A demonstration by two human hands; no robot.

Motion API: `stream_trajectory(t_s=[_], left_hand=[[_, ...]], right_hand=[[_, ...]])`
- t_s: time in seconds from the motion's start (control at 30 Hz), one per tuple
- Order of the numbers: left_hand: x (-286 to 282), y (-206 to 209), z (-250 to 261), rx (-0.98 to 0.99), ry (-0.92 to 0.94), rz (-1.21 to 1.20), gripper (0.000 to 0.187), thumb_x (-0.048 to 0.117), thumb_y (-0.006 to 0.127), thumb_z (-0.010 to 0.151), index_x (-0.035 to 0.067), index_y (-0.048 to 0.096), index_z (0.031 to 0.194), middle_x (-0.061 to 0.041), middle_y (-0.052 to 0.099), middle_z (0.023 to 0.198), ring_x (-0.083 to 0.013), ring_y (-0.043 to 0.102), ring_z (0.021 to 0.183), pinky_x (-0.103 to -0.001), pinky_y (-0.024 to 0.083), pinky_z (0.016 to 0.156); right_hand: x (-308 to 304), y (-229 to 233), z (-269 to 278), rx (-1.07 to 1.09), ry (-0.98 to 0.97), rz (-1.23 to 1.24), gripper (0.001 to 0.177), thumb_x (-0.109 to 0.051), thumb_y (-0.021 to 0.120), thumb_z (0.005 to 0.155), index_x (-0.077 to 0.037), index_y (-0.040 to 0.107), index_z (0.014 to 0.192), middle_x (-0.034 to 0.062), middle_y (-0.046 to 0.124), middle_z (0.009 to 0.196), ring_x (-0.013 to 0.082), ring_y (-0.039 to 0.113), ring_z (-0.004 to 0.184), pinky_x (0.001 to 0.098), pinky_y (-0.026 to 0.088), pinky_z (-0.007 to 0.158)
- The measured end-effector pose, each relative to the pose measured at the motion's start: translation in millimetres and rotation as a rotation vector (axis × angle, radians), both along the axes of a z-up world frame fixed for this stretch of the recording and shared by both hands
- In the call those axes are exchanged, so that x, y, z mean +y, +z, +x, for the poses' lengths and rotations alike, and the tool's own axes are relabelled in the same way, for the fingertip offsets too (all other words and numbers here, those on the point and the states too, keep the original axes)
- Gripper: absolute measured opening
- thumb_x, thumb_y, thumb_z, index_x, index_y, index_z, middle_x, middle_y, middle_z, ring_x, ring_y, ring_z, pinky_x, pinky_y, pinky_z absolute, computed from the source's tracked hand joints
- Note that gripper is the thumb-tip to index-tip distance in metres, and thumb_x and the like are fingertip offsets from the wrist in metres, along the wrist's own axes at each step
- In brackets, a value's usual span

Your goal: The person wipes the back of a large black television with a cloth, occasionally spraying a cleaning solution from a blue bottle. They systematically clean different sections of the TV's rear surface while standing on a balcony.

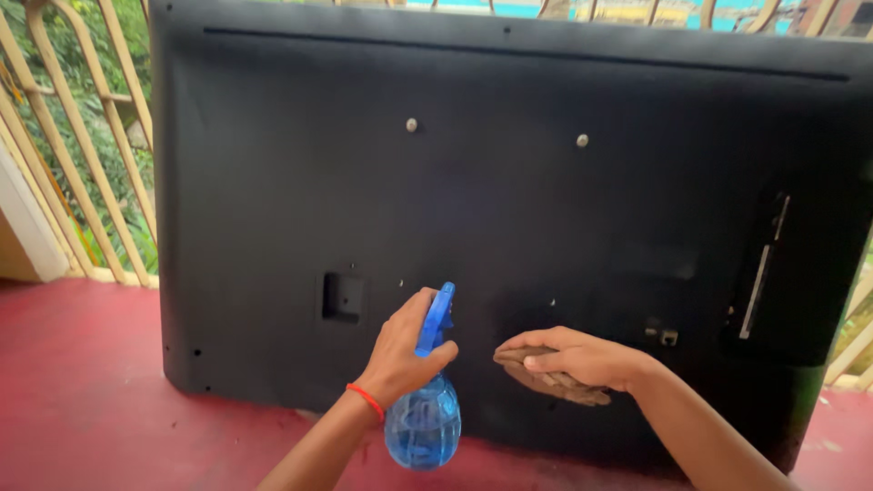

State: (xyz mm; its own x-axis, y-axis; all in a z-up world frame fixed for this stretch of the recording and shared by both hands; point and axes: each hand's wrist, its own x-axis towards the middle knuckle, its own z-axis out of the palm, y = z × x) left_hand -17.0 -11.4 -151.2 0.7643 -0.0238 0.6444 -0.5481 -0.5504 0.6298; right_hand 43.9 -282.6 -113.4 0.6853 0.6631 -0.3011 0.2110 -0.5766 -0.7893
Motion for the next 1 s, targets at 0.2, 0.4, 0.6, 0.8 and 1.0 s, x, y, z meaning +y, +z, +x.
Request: stream_trajectory(t_s=[0.2, 0.4, 0.6, 0.8, 1.0], left_hand=[[-5, -49, 1, -0.013, 0.037, -0.004, 0.047, 0.019, 0.073, 0.075, 0.01, 0.056, 0.118, -0.012, 0.067, 0.104, -0.0375, 0.068, 0.095, -0.046, 0.054, 0.078], [8, -63, -2, 0.102, 0.065, 0.11, 0.065, 0.025, 0.08, 0.073, 0.007, 0.052, 0.128, -0.016, 0.062, 0.117, -0.039, 0.065, 0.105, -0.045, 0.054, 0.085], [64, 2, 14, 0.607, -0.378, 0.327, 0.098, 0.032, 0.085, 0.068, 0.015, 0.037, 0.152, -0.014, 0.054, 0.144, -0.0297, 0.065, 0.123, -0.04, 0.057, 0.099], [67, 120, 40, 0.103, -0.068, 0.391, 0.065, 0.034, 0.076, 0.076, 0.013, 0.061, 0.136, -0.012, 0.071, 0.128, -0.0259, 0.071, 0.114, -0.037, 0.057, 0.096], [44, 185, 69, -0.265, 0.106, 0.417, 0.044, 0.029, 0.068, 0.084, 0.012, 0.068, 0.125, -0.012, 0.067, 0.132, -0.0305, 0.063, 0.121, -0.041, 0.049, 0.102]], right_hand=[[2, -13, -2, 0.107, -0.089, 0.204, 0.058, -0.027, 0.066, 0.085, -0.009, 0.061, 0.139, 0.0121, 0.07, 0.122, 0.0196, 0.067, 0.105, 0.0319, 0.056, 0.088], [11, -16, -16, 0.081, -0.077, 0.198, 0.052, -0.021, 0.06, 0.09, -0.011, 0.059, 0.141, 0.0091, 0.072, 0.115, 0.017, 0.068, 0.103, 0.0318, 0.057, 0.089], [26, 20, -11, -0.134, -0.125, 0.096, 0.044, -0.014, 0.058, 0.093, -0.012, 0.064, 0.137, 0.0069, 0.069, 0.09, 0.0159, 0.062, 0.077, 0.0353, 0.056, 0.074], [81, 67, 46, -1.439, -0.174, 0.522, 0.042, -0.011, 0.068, 0.09, -0.006, 0.064, 0.132, 0.016, 0.067, 0.132, 0.0294, 0.061, 0.127, 0.0427, 0.047, 0.105], [165, 63, 66, -1.703, -0.133, 0.229, 0.023, -0.028, 0.075, 0.088, -0.016, 0.069, 0.107, 0.0083, 0.07, 0.121, 0.0312, 0.062, 0.117, 0.049, 0.047, 0.105]])
